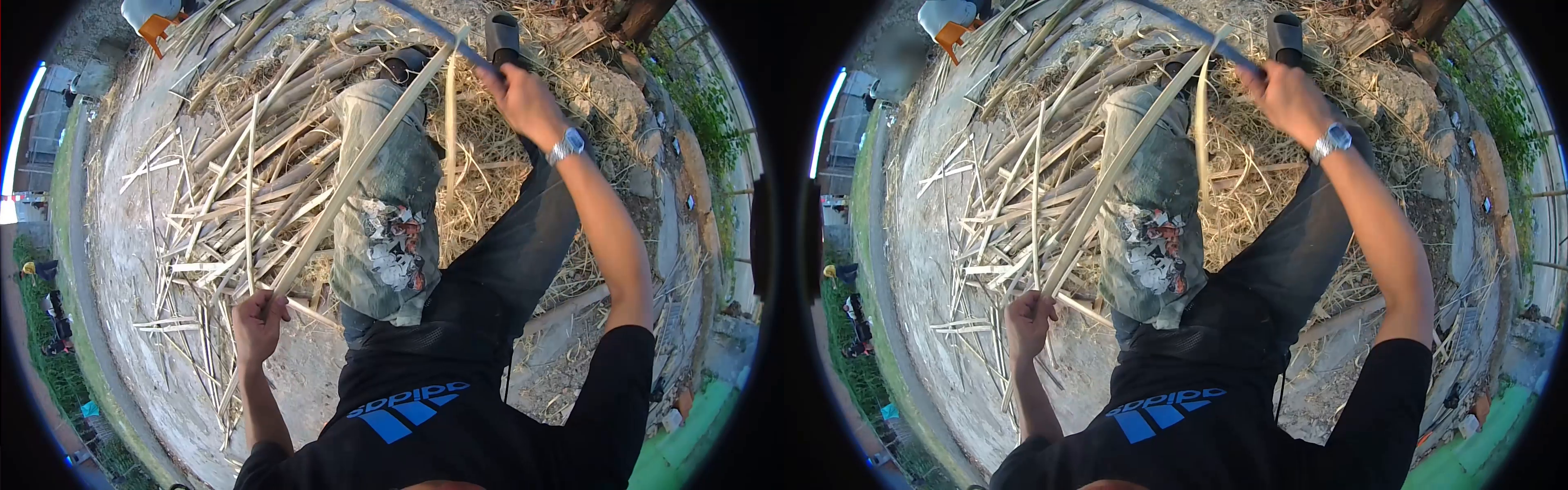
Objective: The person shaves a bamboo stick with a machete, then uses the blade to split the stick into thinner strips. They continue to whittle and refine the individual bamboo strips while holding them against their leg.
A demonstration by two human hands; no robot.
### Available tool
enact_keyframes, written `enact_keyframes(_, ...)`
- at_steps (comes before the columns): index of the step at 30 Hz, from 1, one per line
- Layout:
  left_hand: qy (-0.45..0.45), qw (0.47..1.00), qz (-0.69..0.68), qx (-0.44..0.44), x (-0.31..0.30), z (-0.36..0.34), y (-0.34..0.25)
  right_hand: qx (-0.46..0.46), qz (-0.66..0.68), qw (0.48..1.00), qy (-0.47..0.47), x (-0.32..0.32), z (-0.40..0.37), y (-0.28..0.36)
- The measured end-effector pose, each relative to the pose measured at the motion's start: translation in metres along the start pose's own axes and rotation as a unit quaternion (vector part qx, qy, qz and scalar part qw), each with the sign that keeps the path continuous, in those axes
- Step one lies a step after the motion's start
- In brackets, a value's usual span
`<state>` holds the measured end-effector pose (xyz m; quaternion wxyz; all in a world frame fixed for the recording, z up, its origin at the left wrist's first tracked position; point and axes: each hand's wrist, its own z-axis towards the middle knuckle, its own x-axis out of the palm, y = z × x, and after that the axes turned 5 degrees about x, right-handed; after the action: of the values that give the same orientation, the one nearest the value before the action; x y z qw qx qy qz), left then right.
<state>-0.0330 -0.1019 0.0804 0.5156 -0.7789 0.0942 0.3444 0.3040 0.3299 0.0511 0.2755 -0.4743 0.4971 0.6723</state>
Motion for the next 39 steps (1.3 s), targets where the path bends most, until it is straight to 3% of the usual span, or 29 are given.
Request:
enact_keyframes(2,0.017,0.999,0.040,-0.007,-0.002,-0.008,0.000,-0.046,-0.035,0.990,-0.129,0.000,0.065,-0.060)
enact_keyframes(3,0.036,0.999,0.033,-0.017,-0.003,-0.007,-0.003,0.037,-0.083,0.995,-0.051,-0.007,0.086,-0.073)
enact_keyframes(4,0.032,0.999,0.032,-0.012,-0.004,-0.004,0.000,0.091,0.003,0.995,-0.045,-0.009,0.090,-0.070)
enact_keyframes(7,0.030,0.999,0.021,-0.004,-0.005,0.000,0.009,0.162,0.060,0.984,-0.035,-0.025,0.085,-0.070)
enact_keyframes(9,0.031,0.999,0.010,-0.018,-0.007,0.000,0.017,0.142,0.226,0.963,-0.047,-0.041,0.062,-0.055)
enact_keyframes(16,0.031,0.999,-0.010,-0.026,-0.012,0.005,0.017,0.082,0.180,0.980,0.017,-0.058,0.051,-0.038)
enact_keyframes(18,0.031,0.999,-0.025,-0.020,-0.010,0.005,0.018,0.055,0.199,0.978,-0.036,-0.059,0.029,-0.009)
enact_keyframes(22,0.025,0.999,-0.035,-0.033,-0.005,0.005,0.024,0.058,0.215,0.974,-0.040,-0.056,-0.009,0.034)
enact_keyframes(24,0.006,0.998,-0.035,-0.059,-0.007,0.006,0.035,-0.048,0.144,0.984,-0.090,-0.036,-0.017,0.031)
enact_keyframes(26,-0.013,0.998,-0.029,-0.058,-0.011,0.006,0.063,-0.054,0.140,0.985,-0.083,-0.026,-0.027,0.036)
enact_keyframes(29,-0.035,0.999,-0.010,-0.025,-0.019,0.000,0.090,0.004,0.284,0.956,-0.072,-0.011,-0.036,0.037)
enact_keyframes(37,-0.061,0.998,0.026,-0.006,-0.022,-0.005,0.107,-0.093,0.189,0.974,-0.086,0.003,-0.088,0.076)
enact_keyframes(39,-0.088,0.990,0.089,0.064,-0.025,-0.004,0.124,-0.077,0.130,0.988,-0.041,0.005,-0.074,0.071)
